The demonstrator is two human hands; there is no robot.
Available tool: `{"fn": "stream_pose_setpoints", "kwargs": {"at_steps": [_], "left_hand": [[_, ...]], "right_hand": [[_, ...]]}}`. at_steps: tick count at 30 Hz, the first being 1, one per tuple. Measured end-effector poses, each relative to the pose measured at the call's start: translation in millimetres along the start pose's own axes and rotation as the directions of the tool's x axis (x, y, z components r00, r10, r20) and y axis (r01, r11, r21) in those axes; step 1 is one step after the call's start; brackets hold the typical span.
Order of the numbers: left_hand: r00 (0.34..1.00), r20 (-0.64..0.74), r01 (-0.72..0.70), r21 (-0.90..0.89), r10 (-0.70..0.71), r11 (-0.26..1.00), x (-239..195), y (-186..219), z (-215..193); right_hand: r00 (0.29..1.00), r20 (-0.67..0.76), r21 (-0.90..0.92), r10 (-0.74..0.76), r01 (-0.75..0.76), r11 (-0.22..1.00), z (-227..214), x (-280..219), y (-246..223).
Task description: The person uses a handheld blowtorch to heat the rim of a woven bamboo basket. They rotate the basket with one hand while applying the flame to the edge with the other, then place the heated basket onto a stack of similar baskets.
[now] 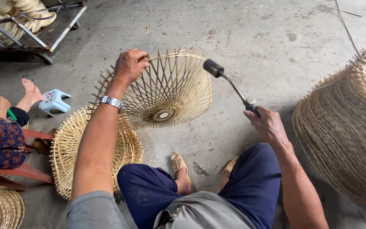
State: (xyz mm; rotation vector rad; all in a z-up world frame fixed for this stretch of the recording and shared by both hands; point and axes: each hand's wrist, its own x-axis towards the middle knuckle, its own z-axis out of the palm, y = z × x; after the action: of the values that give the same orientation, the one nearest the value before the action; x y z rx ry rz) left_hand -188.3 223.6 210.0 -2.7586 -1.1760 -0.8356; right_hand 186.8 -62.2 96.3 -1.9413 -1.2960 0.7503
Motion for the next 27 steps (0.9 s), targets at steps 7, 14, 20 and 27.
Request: {"fn": "stream_pose_setpoints", "kwargs": {"at_steps": [7,14,20,27], "left_hand": [[0.997,0.064,0.046,-0.15,-0.037,0.988,-7,-5,-65],[0.999,0.028,-0.021,-0.257,0.029,0.966,-21,-14,-108],[0.992,-0.076,-0.115,-0.229,0.1,0.967,-30,-30,-129],[0.967,-0.209,-0.187,-0.182,0.148,0.965,-32,-30,-158]], "right_hand": [[0.996,0.043,0.073,0.073,-0.076,0.994,0,-13,13],[0.997,0.046,0.197,0.06,-0.068,0.978,-2,-15,12],[0.994,0.02,0.186,0.107,-0.109,0.976,-7,-9,10],[0.991,-0.002,0.113,0.13,-0.129,0.985,-2,-11,17]]}}
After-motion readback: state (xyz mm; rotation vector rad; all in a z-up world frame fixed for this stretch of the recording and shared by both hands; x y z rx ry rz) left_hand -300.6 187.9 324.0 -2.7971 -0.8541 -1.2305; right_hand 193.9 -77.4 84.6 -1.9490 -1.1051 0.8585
